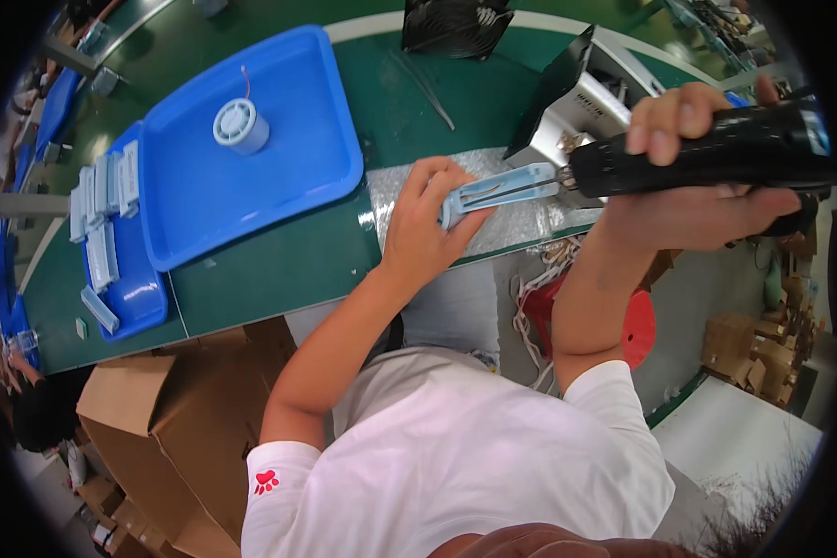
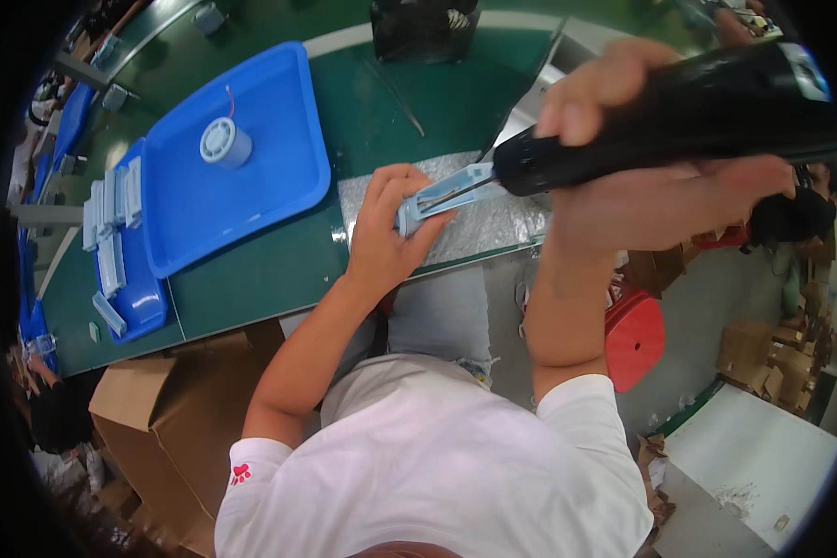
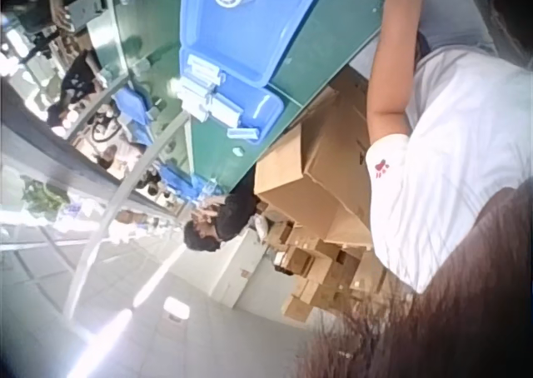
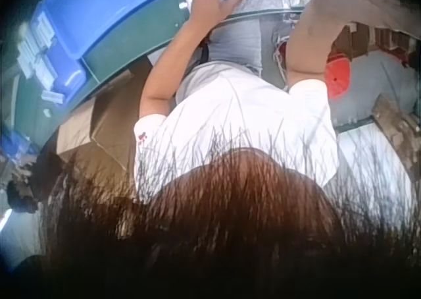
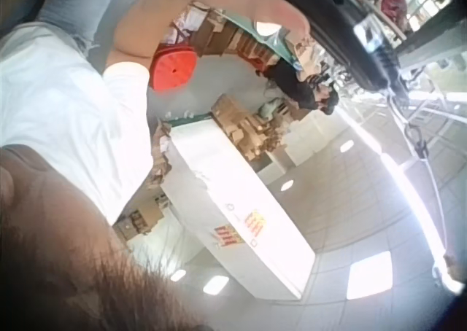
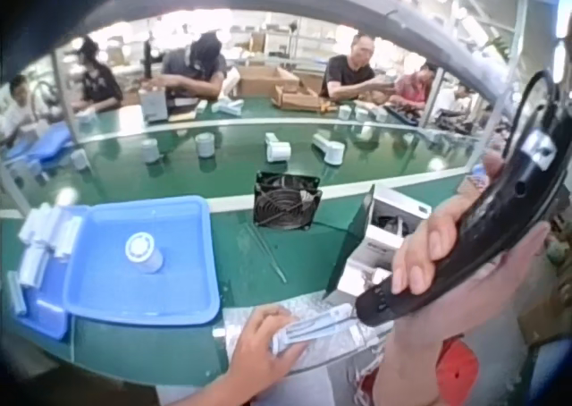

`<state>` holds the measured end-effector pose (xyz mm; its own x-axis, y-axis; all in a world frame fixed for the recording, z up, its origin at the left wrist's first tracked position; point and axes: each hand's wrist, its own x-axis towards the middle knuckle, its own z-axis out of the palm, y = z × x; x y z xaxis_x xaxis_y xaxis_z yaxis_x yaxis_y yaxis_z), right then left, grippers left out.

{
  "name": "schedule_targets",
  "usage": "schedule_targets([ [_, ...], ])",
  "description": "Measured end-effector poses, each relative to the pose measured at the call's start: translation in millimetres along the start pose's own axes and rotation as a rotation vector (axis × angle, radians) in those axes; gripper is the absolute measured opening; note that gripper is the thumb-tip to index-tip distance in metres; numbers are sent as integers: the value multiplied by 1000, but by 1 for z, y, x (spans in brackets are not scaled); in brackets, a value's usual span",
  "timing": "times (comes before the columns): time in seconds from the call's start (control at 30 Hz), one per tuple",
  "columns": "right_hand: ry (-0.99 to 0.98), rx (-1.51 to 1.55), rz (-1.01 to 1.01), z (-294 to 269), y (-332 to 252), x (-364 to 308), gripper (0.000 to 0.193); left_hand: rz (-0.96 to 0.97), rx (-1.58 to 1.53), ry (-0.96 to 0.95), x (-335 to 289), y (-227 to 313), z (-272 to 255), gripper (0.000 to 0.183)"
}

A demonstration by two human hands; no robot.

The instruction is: The person inserts a cylindrical component into a light blue plastic housing and secures it using a handheld electric screwdriver. They repeat this process for multiple units, placing the finished assemblies into a blue tray on the table.

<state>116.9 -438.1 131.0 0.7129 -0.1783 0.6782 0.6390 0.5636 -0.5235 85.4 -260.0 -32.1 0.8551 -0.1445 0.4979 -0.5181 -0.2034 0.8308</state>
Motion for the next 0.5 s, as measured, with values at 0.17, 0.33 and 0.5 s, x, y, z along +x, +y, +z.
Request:
schedule_targets([
  [0.17, -45, 96, -15, 4, 9, 3, 91, -23, 20, 19, 1, 2, -1, 38],
  [0.33, -245, 410, 25, -7, -60, 38, 76, -23, 32, 16, 6, 0, 1, 39],
  [0.5, 222, -640, -311, -10, -50, 58, 41, 0, 93, 13, 5, -1, 0, 40],
])
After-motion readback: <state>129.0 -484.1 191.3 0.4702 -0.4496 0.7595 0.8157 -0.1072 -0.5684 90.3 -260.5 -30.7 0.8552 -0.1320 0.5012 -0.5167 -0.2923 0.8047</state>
